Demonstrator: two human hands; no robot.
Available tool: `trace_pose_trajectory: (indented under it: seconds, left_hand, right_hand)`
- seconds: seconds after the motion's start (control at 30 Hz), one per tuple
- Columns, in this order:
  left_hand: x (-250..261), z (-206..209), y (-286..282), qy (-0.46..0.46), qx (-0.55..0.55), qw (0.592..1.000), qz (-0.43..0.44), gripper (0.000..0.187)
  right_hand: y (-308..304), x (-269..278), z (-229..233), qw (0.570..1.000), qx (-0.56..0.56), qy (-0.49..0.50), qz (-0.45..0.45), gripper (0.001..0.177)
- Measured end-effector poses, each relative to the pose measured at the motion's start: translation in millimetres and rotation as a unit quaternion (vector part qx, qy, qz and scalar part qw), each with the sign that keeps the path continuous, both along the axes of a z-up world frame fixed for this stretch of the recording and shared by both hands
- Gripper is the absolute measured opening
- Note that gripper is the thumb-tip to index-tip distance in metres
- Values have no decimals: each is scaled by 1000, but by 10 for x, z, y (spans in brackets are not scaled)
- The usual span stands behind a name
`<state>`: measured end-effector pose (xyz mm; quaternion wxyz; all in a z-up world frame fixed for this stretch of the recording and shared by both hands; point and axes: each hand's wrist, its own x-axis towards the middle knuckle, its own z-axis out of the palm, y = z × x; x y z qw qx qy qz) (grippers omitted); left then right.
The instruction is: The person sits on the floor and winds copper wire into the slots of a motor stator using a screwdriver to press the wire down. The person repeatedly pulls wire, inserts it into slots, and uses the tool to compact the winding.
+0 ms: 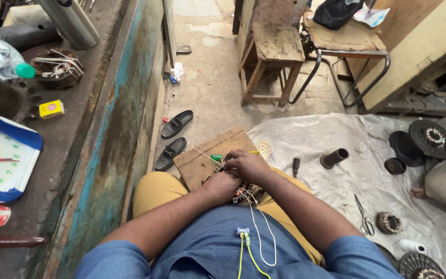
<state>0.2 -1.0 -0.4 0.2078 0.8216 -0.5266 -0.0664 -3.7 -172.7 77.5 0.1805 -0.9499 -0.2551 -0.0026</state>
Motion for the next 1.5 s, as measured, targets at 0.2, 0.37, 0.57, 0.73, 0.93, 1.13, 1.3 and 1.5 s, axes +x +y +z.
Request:
trace_pose_trajectory:
  seconds: [0.2,0.37,0.57,0.73,0.93,1.13,1.3,1.5]
  left_hand:
    - [-8,10,32,14,-13,1000,5,16]
    - [-20,74,20,9,13,1000,3,14]
    - [-37,292,40,20,32,999,10,13]
    - [-8,627,191,13,-24,1000,10,14]
    - [69,761,393,68,-154,973,159,20]
    - [278,381,466,162,-82,910,373,32]
    - [340,4,560,197,85,914,344,50]
    - [396,76,442,293,41,893,338,58]
  right_hand:
    - [8,-58,12,999,-24,-18,15,14]
    - [-24,-31,-112,993,-19,-85,73,19]
    - [-51,-78,-231,990,40,-102,86,24]
    - [-29,-100,-219,991,49,-103,71,23]
    - [-16,-120,-223,991,49,-107,56,20]
    - [-4,-168,-220,990,20,-133,45,11]
    - [-23,-143,-216,988,43,-135,54,10]
    - [-15,-172,-175,989,60,-127,49,11]
